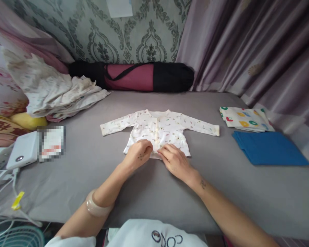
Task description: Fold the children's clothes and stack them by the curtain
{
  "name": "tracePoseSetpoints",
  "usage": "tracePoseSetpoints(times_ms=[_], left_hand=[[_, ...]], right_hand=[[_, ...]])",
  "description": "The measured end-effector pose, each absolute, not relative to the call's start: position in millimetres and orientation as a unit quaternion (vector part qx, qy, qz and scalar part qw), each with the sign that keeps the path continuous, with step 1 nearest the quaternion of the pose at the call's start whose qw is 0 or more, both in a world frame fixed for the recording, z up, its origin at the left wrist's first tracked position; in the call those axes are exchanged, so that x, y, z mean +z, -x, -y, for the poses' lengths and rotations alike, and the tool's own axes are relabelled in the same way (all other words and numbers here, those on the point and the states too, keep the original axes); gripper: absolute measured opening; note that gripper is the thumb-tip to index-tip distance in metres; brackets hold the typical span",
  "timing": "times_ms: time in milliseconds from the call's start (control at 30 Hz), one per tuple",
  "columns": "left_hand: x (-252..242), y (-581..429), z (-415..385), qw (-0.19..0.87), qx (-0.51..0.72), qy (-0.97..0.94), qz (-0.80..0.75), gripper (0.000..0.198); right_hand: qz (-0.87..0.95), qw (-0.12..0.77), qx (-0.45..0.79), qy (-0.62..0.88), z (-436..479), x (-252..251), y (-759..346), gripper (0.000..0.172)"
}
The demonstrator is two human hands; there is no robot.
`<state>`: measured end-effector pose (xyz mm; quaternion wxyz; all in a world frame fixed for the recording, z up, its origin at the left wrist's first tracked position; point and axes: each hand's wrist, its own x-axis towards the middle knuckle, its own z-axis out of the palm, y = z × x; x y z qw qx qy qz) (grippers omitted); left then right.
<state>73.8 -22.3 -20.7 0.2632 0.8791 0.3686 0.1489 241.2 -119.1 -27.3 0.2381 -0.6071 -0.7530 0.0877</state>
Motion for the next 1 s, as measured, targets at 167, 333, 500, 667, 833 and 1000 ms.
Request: tracePoseSetpoints(times_ms=[167, 333, 500, 667, 833, 1000], left_hand=[[-29.4, -75.6, 21.7, 0.244, 0.198, -0.918, -0.242, 0.032], [-27.6, -79.2, 18.5, 0.208, 0.136, -0.946, -0.207, 0.028], [-8.2, -125.8, -10.4, 0.201, 0.108, -0.954, -0.193, 0.027], [-9.6, -224.3, -43.3, 0.232, 0.104, -0.955, -0.151, 0.017], [-24.0, -286.0, -52.1, 0.210, 0.045, -0.957, -0.196, 0.024], [-35.4, -291.6, -51.5, 0.211, 0.031, -0.952, -0.220, 0.014]], right_hand=[[0.767, 0.228, 0.128, 0.586, 122.2, -21.6, -243.8, 0.026], [0.601, 0.215, 0.116, 0.761, 120.2, -8.4, -285.2, 0.030], [0.478, 0.070, 0.149, 0.863, 123.5, -10.0, -323.1, 0.034], [0.477, 0.058, 0.174, 0.860, 123.9, -18.9, -322.7, 0.033], [0.466, 0.070, 0.198, 0.860, 125.2, -15.3, -317.0, 0.030], [0.502, 0.113, 0.167, 0.841, 129.3, -12.3, -308.6, 0.024]])
